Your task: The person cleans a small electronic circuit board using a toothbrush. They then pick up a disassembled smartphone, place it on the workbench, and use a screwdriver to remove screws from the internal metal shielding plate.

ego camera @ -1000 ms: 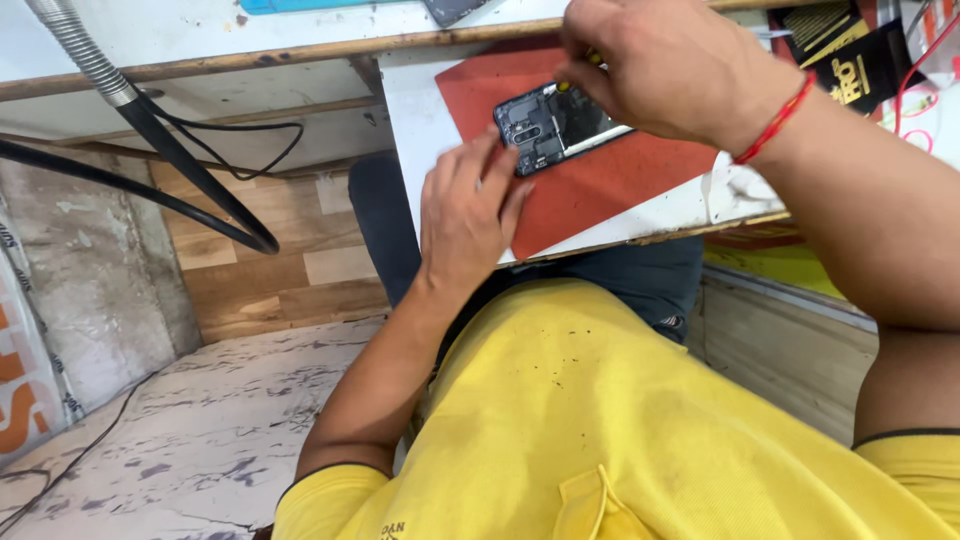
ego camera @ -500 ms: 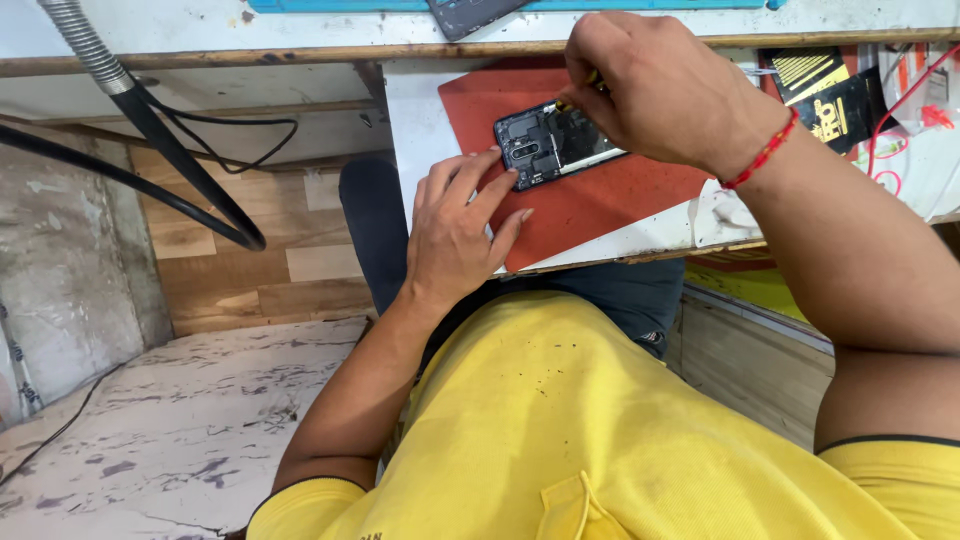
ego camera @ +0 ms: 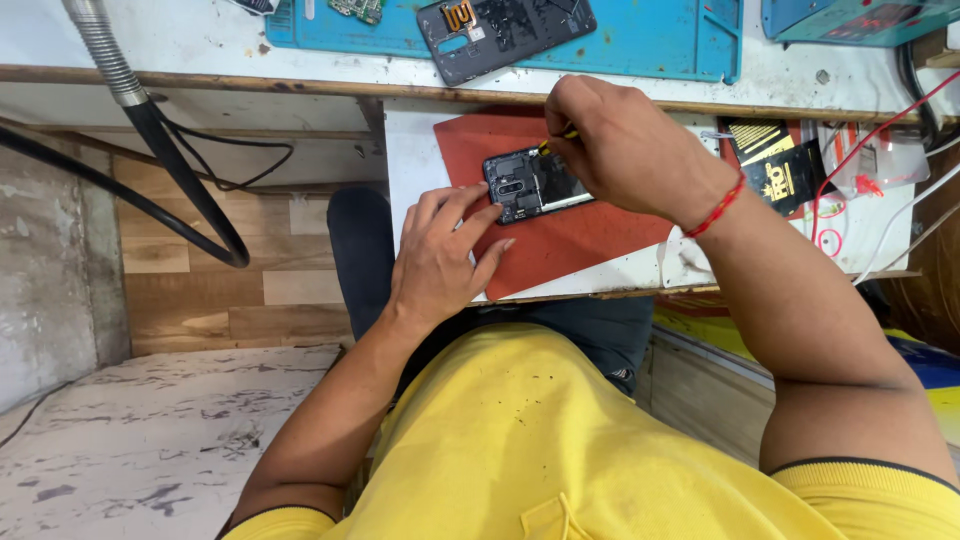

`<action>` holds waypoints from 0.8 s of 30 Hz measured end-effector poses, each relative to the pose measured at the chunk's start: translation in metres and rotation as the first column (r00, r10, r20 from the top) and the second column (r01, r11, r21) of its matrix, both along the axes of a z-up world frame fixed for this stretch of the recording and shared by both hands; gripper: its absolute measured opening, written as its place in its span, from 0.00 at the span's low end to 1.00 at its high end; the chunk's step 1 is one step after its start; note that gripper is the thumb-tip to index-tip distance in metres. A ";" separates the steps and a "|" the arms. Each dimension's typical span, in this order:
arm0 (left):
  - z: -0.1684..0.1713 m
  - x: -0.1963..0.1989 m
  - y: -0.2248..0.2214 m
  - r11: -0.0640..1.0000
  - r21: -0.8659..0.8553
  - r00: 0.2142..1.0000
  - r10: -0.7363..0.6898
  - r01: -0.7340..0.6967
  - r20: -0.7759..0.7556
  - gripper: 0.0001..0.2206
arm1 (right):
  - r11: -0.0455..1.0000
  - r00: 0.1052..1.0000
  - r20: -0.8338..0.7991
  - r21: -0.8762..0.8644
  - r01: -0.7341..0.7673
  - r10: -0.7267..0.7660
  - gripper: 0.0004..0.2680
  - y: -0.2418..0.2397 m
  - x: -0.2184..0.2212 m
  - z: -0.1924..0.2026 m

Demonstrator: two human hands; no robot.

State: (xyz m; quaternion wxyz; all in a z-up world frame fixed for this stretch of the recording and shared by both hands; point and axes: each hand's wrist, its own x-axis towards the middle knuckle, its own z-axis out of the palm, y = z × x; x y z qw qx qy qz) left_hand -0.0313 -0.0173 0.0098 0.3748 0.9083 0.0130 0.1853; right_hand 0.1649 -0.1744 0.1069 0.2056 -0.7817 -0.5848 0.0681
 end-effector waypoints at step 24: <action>-0.010 0.005 0.001 0.999 -0.025 0.997 0.049 -0.047 0.053 0.13 | 0.986 0.939 0.309 0.123 0.116 -0.150 0.03 0.043 0.078 -0.095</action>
